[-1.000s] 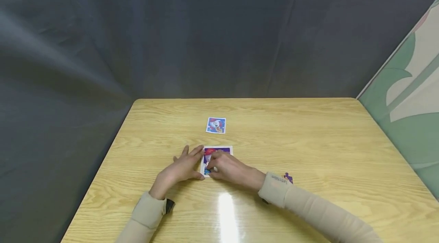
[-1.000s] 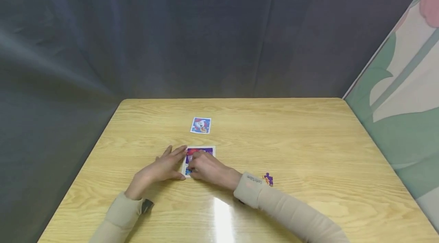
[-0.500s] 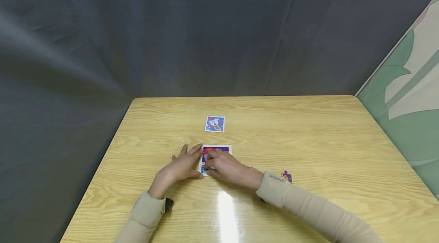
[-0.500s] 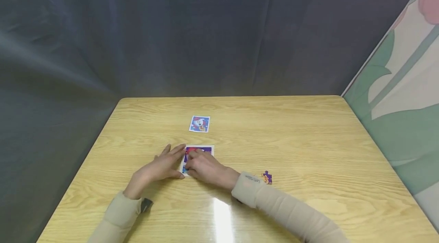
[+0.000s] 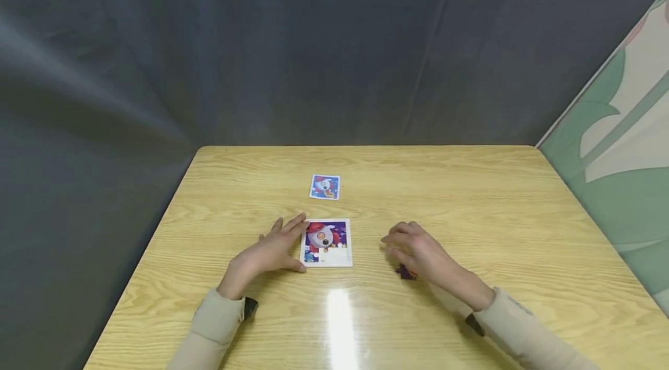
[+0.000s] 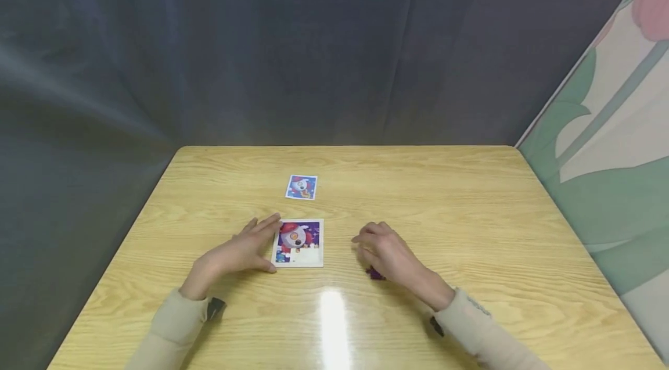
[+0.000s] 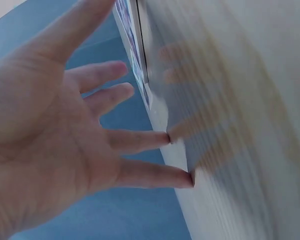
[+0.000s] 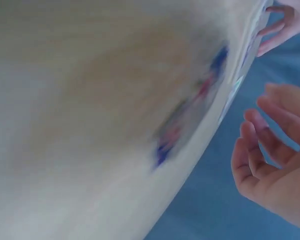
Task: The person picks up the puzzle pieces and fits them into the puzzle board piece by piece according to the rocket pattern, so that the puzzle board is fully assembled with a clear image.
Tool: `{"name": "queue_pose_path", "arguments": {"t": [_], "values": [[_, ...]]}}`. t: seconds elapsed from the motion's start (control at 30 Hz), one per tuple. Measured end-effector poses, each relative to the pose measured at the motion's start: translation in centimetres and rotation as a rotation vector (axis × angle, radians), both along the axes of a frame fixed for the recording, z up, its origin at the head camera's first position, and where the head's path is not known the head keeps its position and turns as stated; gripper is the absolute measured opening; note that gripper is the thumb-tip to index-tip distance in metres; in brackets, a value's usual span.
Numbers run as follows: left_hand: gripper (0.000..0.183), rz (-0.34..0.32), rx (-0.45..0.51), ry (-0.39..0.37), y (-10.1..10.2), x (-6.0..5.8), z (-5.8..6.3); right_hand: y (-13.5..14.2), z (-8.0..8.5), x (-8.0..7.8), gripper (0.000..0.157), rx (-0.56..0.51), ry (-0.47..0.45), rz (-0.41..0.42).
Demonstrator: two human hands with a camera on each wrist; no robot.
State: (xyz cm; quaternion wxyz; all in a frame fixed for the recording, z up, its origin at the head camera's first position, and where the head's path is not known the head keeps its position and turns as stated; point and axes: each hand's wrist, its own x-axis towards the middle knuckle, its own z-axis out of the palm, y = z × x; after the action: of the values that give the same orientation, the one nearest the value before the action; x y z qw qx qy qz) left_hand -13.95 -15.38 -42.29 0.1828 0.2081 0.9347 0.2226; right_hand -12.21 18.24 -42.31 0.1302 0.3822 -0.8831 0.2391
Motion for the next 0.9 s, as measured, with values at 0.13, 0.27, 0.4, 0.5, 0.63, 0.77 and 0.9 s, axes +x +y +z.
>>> {"name": "queue_pose_path", "arguments": {"t": [0.13, 0.27, 0.4, 0.5, 0.63, 0.77, 0.9], "values": [[0.088, -0.007, 0.012, -0.007, -0.2, -0.1, 0.2, 3.0, -0.5, 1.8, 0.027, 0.028, -0.004, -0.009], [0.082, 0.006, 0.001, -0.017, -0.1, -0.2, 0.2, 4.1, -1.0, 3.0, 0.031, 0.061, -0.025, -0.004], [0.081, 0.012, -0.004, -0.011, 0.0, -0.1, 0.2, 4.0, -1.4, 3.2, 0.032, 0.033, -0.004, 0.002], [0.081, 0.002, -0.010, -0.012, 0.1, -0.1, 0.2, 3.6, -1.8, 3.1, 0.030, -0.004, 0.035, 0.021], [0.081, -0.008, -0.016, -0.015, 0.3, 0.0, 0.3, 3.1, -2.2, 2.9, 0.027, -0.024, 0.103, 0.061], [0.080, -0.005, -0.019, -0.011, 0.3, 0.1, 0.3, 2.4, -2.2, 2.5, 0.024, -0.028, 0.117, 0.110], [0.080, -0.005, -0.018, -0.002, 0.4, 0.2, 0.1, 0.7, -1.9, 1.6, 0.021, -0.003, 0.103, 0.134]]}}
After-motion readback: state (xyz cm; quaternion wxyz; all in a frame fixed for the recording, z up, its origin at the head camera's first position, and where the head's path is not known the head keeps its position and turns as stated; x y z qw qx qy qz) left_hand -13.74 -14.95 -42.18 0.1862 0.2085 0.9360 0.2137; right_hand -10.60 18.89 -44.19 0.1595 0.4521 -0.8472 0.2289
